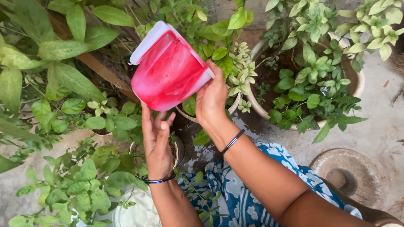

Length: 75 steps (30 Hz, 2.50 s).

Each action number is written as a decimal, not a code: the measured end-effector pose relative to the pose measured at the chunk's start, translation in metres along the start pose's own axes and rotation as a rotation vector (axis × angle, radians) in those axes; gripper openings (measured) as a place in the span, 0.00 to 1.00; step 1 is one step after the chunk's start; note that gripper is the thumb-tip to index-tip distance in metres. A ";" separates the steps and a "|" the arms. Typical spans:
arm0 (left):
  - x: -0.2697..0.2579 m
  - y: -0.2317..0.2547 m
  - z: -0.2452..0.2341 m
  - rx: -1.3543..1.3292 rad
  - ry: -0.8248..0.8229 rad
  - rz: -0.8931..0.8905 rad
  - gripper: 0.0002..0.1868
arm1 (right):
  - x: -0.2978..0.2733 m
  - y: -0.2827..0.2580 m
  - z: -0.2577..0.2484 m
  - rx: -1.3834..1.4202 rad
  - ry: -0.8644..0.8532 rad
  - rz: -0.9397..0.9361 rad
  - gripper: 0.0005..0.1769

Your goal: The person waters several potted plants using a red and white plastic mug, then plucks and removes leaves by hand.

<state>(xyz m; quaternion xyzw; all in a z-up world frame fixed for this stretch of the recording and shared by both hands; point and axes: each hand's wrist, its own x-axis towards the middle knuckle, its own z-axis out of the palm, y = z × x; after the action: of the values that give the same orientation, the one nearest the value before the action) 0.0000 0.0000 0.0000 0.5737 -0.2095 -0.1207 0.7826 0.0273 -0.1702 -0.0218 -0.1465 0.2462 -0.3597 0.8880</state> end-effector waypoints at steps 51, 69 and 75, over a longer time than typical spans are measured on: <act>-0.002 0.002 -0.005 -0.005 -0.038 -0.015 0.47 | 0.000 0.000 0.000 -0.008 -0.030 -0.063 0.27; -0.113 0.135 -0.032 0.874 0.130 -0.119 0.42 | -0.095 -0.024 0.043 -0.422 -0.738 -0.388 0.35; -0.182 0.104 -0.150 0.831 0.215 -0.265 0.41 | -0.140 -0.011 0.041 -0.394 -0.958 -0.241 0.33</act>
<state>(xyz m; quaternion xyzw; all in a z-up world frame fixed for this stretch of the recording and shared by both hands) -0.0963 0.2381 0.0255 0.8704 -0.0825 -0.0652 0.4810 -0.0436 -0.0747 0.0634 -0.4858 -0.1428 -0.2989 0.8088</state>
